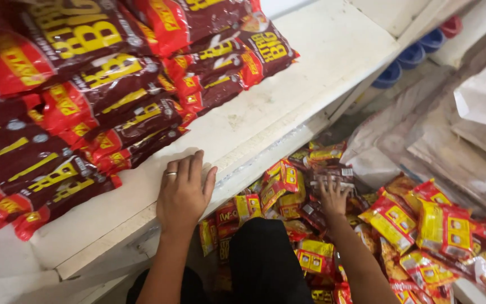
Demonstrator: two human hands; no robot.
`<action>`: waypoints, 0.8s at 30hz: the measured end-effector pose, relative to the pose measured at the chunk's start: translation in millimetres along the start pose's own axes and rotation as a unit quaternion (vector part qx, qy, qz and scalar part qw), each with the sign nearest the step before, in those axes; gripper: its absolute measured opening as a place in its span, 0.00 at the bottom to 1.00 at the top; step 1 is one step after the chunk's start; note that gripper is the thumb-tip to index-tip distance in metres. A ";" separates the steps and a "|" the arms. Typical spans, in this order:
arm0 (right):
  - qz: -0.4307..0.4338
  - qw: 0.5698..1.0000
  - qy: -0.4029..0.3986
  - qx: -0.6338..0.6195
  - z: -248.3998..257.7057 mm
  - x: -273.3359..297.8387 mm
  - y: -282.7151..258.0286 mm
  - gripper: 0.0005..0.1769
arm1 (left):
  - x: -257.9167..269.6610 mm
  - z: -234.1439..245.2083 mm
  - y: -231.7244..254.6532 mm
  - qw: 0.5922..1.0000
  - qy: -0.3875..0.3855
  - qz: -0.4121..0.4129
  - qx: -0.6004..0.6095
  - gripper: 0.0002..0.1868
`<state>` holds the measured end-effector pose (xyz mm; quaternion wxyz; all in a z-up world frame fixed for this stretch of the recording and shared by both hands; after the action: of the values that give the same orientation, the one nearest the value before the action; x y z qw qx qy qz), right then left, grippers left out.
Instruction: Stocking instant noodle packets from the floor onto a shelf
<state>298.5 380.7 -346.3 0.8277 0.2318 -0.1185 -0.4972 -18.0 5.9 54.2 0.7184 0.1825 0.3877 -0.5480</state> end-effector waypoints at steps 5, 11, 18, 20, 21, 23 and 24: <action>0.037 0.989 0.103 -0.100 24.1 -24.8 16.4 0.55 | -1.9 2.9 0.7 1.000 0.015 -0.003 0.001 0.23; -0.160 0.820 -0.061 -0.546 101.8 3.0 84.8 0.38 | -1.5 12.5 2.7 0.997 0.018 0.007 0.077 0.23; -0.065 0.572 -0.143 -0.805 172.4 90.9 41.5 0.19 | 31.9 -25.4 68.4 0.826 0.025 0.223 0.516 0.22; -0.040 0.504 -0.184 -0.843 202.8 116.1 13.7 0.24 | 50.6 -52.0 84.1 0.761 -0.013 0.284 0.583 0.27; -0.033 0.505 -0.184 -0.843 212.2 115.7 10.1 0.24 | 43.2 -38.1 80.1 0.763 -0.008 0.286 0.579 0.27; 0.050 0.443 -0.263 -0.855 235.2 124.0 -15.1 0.24 | 46.2 -29.3 79.2 0.657 -0.059 0.388 0.644 0.20; 0.055 0.444 -0.268 -0.854 234.9 130.7 -26.7 0.24 | 54.8 -28.3 79.1 0.658 -0.055 0.392 0.640 0.20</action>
<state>240.2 192.8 -161.2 0.5609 -0.7431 0.1375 -0.3380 50.8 16.3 -18.0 0.5922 0.7020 -0.2066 -0.3373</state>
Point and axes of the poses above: each hand's wrist, its own x-axis away from the middle knuckle, its own z-axis out of the back of the hand, y = z × x, the point moved 9 cm from there along -x, towards the middle knuckle, and after that the axes turned 11 degrees about -z, right-handed, at the moved point
